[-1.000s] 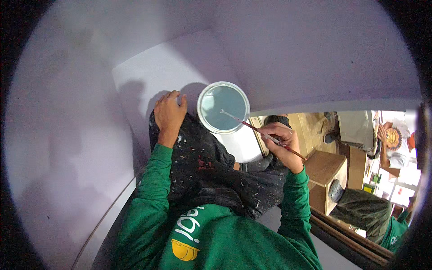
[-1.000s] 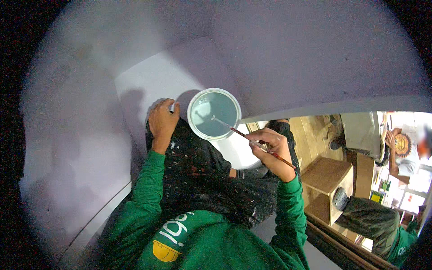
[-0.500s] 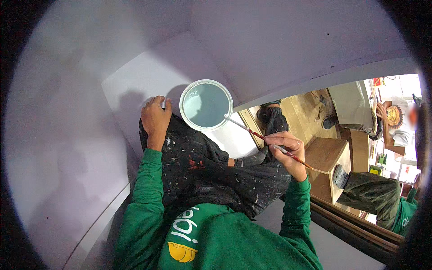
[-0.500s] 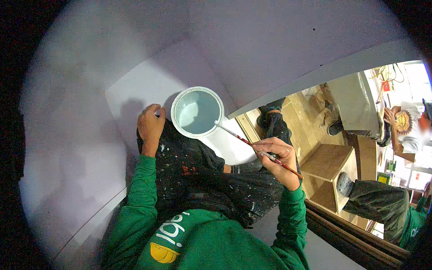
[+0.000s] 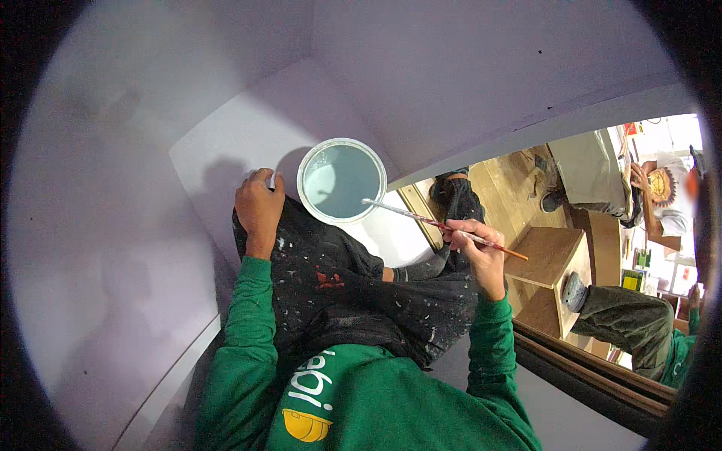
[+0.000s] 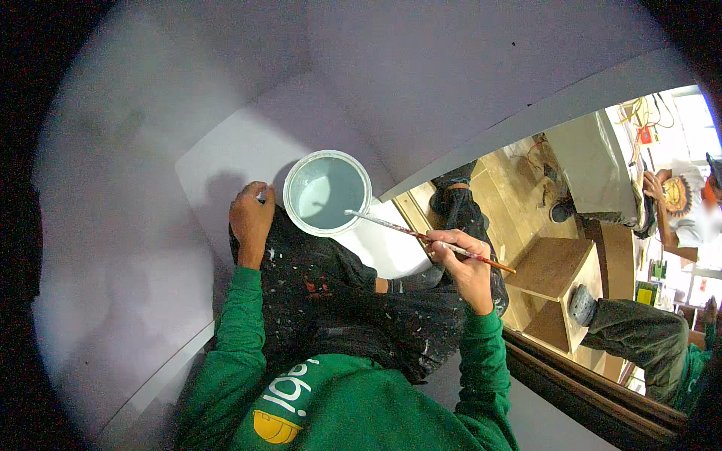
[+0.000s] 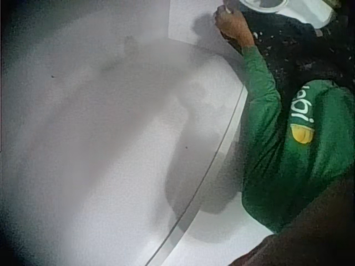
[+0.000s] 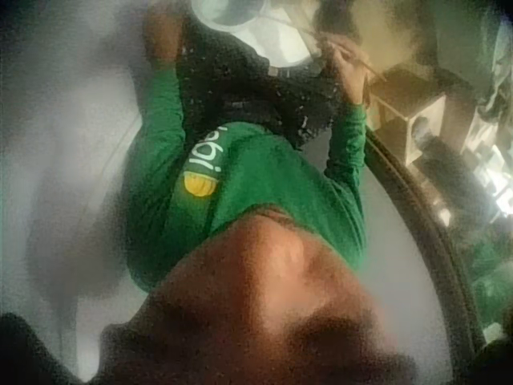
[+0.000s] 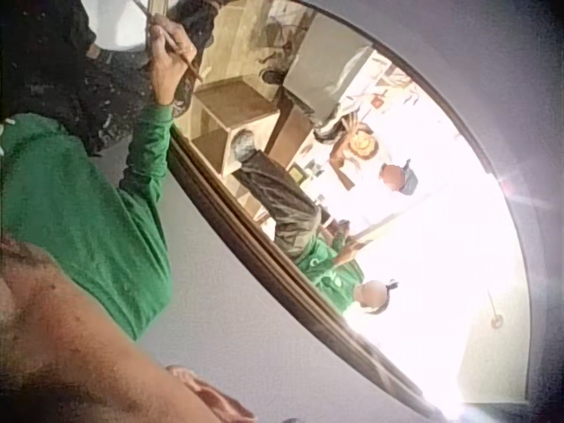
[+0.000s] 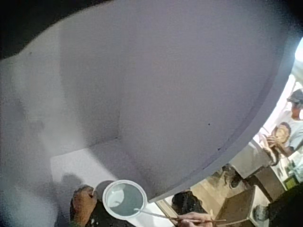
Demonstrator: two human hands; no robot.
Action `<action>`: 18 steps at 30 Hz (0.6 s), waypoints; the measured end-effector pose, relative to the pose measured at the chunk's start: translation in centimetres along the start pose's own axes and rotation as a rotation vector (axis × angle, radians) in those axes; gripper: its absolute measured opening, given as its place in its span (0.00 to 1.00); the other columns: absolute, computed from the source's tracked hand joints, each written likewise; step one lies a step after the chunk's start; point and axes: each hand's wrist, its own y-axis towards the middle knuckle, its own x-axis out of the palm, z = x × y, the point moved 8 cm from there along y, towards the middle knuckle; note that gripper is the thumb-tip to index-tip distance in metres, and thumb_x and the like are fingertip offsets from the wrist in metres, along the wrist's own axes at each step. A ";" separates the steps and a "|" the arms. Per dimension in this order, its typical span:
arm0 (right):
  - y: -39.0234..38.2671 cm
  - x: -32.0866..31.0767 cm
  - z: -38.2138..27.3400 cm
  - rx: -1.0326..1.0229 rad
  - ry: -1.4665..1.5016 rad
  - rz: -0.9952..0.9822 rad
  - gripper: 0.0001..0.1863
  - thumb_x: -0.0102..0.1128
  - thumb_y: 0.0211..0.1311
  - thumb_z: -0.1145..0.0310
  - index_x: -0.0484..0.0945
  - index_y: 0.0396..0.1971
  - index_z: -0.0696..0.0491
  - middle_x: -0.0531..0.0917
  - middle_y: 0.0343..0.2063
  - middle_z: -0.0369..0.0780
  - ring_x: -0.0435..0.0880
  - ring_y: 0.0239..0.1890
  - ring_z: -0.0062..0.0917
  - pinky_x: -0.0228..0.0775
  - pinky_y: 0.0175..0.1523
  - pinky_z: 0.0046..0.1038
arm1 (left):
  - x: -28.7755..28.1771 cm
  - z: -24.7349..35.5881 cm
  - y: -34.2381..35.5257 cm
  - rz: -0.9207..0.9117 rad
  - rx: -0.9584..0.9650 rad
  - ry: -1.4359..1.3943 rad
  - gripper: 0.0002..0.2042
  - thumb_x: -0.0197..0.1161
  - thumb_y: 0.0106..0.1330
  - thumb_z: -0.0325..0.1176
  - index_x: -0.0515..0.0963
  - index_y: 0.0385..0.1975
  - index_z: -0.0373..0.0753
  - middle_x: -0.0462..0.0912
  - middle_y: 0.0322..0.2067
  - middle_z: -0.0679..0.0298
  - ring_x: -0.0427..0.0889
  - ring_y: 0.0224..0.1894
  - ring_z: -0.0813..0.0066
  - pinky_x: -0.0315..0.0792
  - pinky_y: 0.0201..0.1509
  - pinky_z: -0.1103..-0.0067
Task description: The person is painting a wall with a brush, applying white paint along the edge where the wall meets a wooden surface. They repeatedly dip the brush into a paint can and apply paint to the wall.
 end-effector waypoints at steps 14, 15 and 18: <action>-1.1 -1.3 1.1 -0.089 -0.099 -0.004 0.11 0.62 0.66 0.74 0.87 0.43 0.62 0.89 0.34 0.40 0.86 0.34 0.19 0.78 0.41 0.21 | 0.8 -0.2 0.0 -0.032 0.021 0.073 0.12 0.66 0.65 0.42 0.86 0.39 0.41 0.88 0.38 0.59 0.85 0.42 0.56 0.76 0.49 0.63; -1.1 -0.8 0.3 -0.086 -0.096 -0.015 0.10 0.62 0.66 0.74 0.87 0.42 0.62 0.89 0.34 0.40 0.86 0.35 0.19 0.78 0.42 0.21 | 1.0 -0.3 0.0 -0.035 0.017 0.063 0.12 0.66 0.64 0.42 0.86 0.39 0.41 0.88 0.38 0.58 0.85 0.42 0.55 0.76 0.49 0.63; -1.3 -1.2 1.1 -0.017 -0.013 -0.051 0.11 0.60 0.68 0.73 0.86 0.42 0.62 0.90 0.33 0.41 0.88 0.36 0.22 0.81 0.43 0.24 | 1.4 -0.5 -0.3 -0.050 -0.015 0.053 0.12 0.66 0.64 0.42 0.86 0.38 0.41 0.88 0.39 0.57 0.85 0.43 0.53 0.76 0.49 0.62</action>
